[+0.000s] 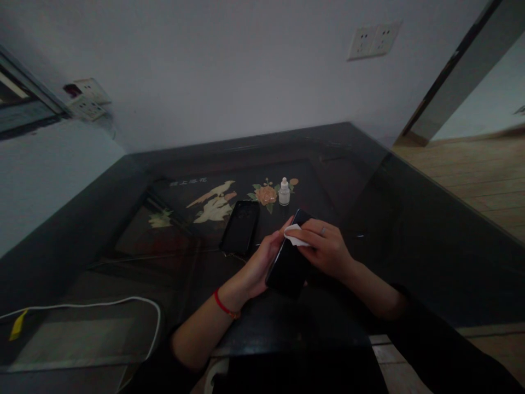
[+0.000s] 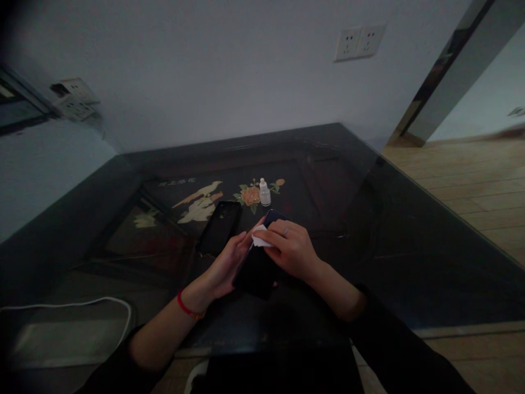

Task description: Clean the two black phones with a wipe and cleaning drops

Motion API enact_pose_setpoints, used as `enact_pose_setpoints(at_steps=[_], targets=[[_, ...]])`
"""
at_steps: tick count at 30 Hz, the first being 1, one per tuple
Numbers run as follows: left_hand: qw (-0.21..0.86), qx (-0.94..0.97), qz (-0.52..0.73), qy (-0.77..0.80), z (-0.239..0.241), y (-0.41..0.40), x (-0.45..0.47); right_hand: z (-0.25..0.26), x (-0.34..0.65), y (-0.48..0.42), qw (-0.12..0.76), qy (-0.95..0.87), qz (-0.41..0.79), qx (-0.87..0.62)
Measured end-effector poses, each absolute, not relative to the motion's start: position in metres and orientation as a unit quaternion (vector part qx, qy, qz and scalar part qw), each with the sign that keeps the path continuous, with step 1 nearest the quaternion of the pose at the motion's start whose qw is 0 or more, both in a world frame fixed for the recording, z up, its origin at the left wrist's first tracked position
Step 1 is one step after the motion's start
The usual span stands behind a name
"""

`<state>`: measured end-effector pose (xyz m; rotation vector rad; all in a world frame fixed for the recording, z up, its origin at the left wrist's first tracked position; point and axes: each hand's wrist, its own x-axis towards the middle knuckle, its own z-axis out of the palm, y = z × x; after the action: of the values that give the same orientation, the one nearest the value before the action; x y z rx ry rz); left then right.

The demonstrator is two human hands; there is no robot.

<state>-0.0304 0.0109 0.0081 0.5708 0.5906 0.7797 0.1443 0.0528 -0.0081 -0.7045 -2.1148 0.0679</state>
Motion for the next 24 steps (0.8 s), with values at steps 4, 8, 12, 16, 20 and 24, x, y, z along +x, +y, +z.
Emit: enact_pose_setpoints(at_steps=[4,8,12,16,20,24], targets=[[0.858,0.260,0.357,0.261,0.009,0.012,-0.033,-0.007,0.152,0.060,0.472,-0.809,0.020,-0.350],[0.845,0.256,0.382,0.274,0.008,0.012,-0.032,-0.005,0.144,0.049,0.449,-0.845,0.013,-0.291],[0.808,0.254,0.434,0.306,0.007,0.015,-0.029,-0.007,0.122,0.025,0.407,-0.901,-0.031,-0.149],[0.814,0.227,0.432,0.314,0.011,0.015,-0.028,-0.010,0.123,0.028,0.419,-0.893,-0.023,-0.166],[0.825,0.212,0.426,0.305,0.017,0.013,-0.028,-0.010,0.133,0.040,0.455,-0.848,-0.005,-0.271],[0.808,0.219,0.443,0.320,0.018,0.013,-0.026,-0.008,0.123,0.028,0.417,-0.891,-0.016,-0.178]])
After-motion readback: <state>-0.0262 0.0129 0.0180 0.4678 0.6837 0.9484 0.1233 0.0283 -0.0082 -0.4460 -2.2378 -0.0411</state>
